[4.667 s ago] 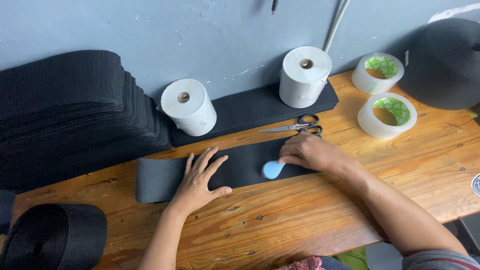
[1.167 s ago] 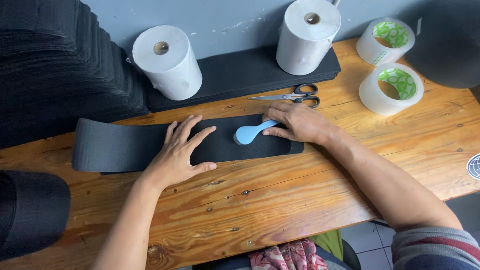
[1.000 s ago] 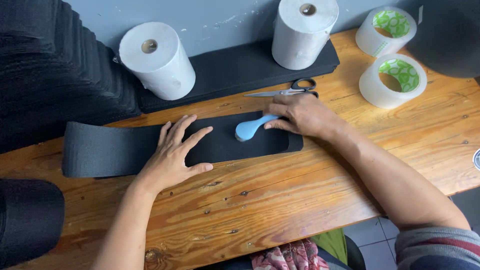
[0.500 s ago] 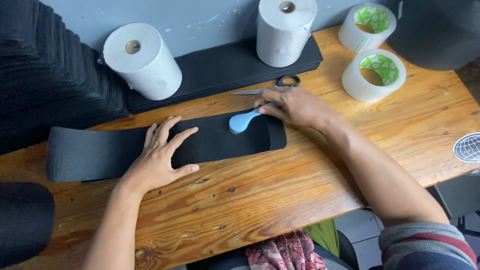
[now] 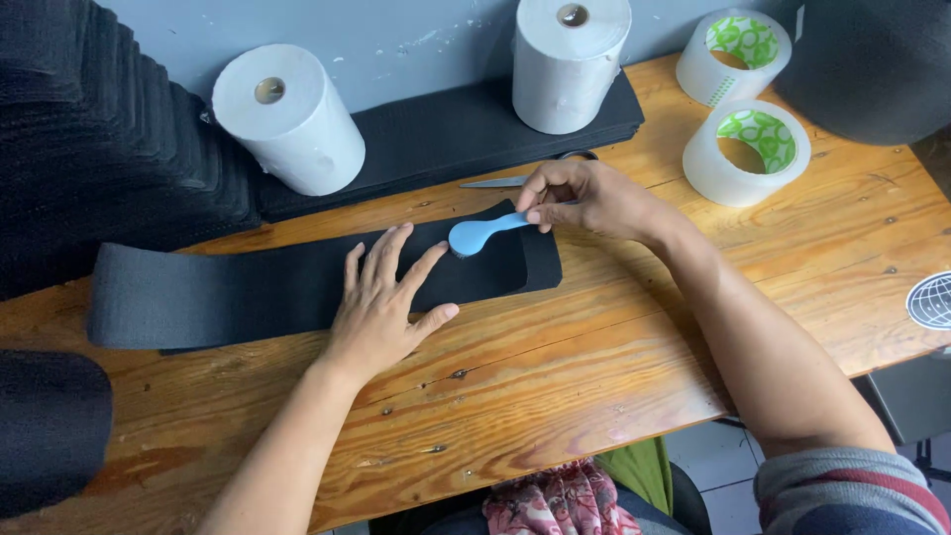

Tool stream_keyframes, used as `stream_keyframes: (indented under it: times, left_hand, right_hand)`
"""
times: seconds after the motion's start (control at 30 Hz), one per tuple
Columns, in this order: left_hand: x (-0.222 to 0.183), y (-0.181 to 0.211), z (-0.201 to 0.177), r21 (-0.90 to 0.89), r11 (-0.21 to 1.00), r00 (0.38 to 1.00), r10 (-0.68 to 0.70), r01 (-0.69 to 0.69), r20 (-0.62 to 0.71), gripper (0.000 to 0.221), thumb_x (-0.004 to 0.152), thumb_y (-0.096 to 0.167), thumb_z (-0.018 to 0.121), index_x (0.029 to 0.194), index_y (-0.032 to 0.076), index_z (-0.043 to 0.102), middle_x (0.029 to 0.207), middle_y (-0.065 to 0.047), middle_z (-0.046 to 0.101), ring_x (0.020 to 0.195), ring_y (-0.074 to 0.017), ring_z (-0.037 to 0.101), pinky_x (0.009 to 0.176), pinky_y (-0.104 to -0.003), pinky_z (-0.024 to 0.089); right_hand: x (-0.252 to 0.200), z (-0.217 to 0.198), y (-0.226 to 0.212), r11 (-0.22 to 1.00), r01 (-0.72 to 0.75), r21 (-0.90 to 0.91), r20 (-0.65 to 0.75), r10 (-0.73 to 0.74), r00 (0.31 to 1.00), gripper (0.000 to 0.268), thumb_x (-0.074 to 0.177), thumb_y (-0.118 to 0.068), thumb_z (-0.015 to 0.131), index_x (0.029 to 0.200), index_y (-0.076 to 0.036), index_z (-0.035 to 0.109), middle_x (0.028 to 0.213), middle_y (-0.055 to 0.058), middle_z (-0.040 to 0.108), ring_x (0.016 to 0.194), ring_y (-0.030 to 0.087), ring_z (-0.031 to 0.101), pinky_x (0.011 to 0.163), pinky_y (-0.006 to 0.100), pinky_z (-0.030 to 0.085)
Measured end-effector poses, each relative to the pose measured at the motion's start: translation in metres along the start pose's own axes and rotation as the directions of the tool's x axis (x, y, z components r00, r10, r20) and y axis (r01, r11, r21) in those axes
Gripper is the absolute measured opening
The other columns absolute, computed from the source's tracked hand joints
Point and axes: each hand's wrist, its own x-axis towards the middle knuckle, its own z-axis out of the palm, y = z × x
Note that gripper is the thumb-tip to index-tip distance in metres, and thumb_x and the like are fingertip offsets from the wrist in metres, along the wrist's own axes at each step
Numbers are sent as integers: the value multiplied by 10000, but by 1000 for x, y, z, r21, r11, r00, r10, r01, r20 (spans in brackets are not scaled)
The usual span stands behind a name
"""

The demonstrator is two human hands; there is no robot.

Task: Cutting a black foam strip with scissors and rubbing its surface with a small blue tool

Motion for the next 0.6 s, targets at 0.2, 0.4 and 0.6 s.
stream_keyframes:
  times: [0.2,0.4,0.6]
  left_hand:
    - [-3,-11,0,-57,998,1000,2,-2,0,715,972,591,540,1558,216,375,1530,-204,290,1454,-417,306,1123,-659,208]
    - [-2,-12,-3,-87,996,1000,4,-3,16,689,967,562,557,1532,199,405,1531,-223,302,1456,-430,304,1123,-663,197]
    - [-4,-15,-2,-126,992,1000,-7,9,16,683,976,562,555,1543,215,402,1548,-229,297,1467,-433,290,1115,-721,130]
  right_hand:
    - [3,6,19,893,52,446,-163,25,986,310,909,-24,734,1182,73,624,989,135,674,848,198,738,760,284,649]
    - [12,47,11,935,52,351,-140,-2,990,303,1066,-242,563,1041,38,676,790,113,623,643,147,609,577,277,549]
    - [13,5,25,985,13,171,-270,34,962,310,1085,-297,573,985,-26,686,753,127,657,681,177,639,648,273,526]
